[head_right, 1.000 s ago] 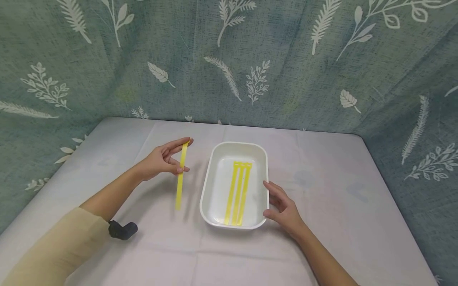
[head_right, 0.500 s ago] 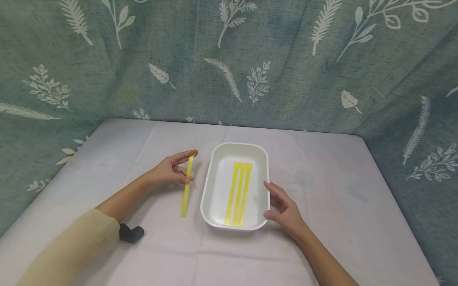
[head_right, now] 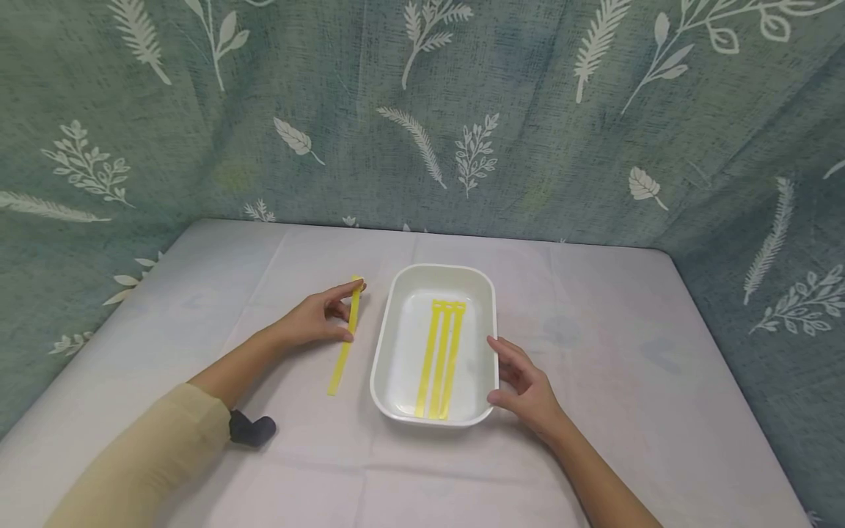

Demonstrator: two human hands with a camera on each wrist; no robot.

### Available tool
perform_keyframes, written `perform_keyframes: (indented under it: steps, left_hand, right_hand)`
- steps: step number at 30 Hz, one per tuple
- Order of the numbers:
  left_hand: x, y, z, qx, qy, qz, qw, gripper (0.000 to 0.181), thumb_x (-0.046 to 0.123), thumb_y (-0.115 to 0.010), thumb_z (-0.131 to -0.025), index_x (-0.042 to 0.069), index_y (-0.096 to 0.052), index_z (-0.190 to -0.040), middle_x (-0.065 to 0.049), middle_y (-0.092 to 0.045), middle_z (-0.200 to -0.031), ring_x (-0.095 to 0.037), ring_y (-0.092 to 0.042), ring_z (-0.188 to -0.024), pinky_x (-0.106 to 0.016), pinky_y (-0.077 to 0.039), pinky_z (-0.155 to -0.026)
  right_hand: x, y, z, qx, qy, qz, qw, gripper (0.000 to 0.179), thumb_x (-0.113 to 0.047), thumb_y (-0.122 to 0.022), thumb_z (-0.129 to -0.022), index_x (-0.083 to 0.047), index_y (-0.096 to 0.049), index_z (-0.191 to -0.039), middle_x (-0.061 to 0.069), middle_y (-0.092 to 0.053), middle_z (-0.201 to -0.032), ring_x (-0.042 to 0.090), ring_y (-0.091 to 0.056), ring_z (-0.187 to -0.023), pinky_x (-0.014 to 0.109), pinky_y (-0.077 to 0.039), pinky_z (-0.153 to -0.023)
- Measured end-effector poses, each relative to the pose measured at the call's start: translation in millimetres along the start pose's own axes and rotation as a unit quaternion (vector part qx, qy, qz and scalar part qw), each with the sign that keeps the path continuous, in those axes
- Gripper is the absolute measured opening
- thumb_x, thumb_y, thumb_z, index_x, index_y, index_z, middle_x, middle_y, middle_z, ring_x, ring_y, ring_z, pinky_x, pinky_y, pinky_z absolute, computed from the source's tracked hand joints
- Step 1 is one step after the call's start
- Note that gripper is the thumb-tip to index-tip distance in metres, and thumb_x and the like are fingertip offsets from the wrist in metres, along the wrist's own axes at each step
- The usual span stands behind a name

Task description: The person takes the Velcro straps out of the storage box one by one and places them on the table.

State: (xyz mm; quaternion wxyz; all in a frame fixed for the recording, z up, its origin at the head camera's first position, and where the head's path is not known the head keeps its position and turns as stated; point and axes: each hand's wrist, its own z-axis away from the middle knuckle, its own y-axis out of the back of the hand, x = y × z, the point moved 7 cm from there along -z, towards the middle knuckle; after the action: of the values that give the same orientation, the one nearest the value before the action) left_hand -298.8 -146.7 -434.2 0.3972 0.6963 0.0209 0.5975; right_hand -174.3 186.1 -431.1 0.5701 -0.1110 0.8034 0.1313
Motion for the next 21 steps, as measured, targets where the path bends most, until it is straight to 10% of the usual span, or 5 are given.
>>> perform_keyframes:
  steps: [9,21]
  left_hand:
    - [-1.8,2.9,-0.3,0.019,-0.005,-0.057,0.9982,0.077,0.02,-0.084,-0.07,0.003,-0.05,-0.136,-0.008,-0.057,-0.11,-0.019,-0.054,-0.098,-0.039,-0.044,-0.094]
    - [-3.4,-3.1,-4.6,-0.002,0.062,-0.086,0.9943,0.068,0.026,-0.082,-0.074,0.004,-0.055,-0.132,-0.007,-0.047,-0.105,-0.02,-0.046,-0.099,-0.038,-0.042,-0.096]
  right_hand:
    - [1.6,0.4,0.1,0.007,-0.018,0.016,0.9997,0.069,-0.013,-0.072,-0.083,0.0,-0.038,-0.142,-0.008,-0.042,-0.144,0.006,-0.047,-0.127,0.018,-0.041,-0.099]
    - [1.2,0.5,-0.7,-0.006,0.001,-0.001,1.0,0.069,-0.014,-0.071,-0.085,0.003,-0.036,-0.142,-0.008,-0.041,-0.145,0.009,-0.047,-0.127,0.019,-0.04,-0.1]
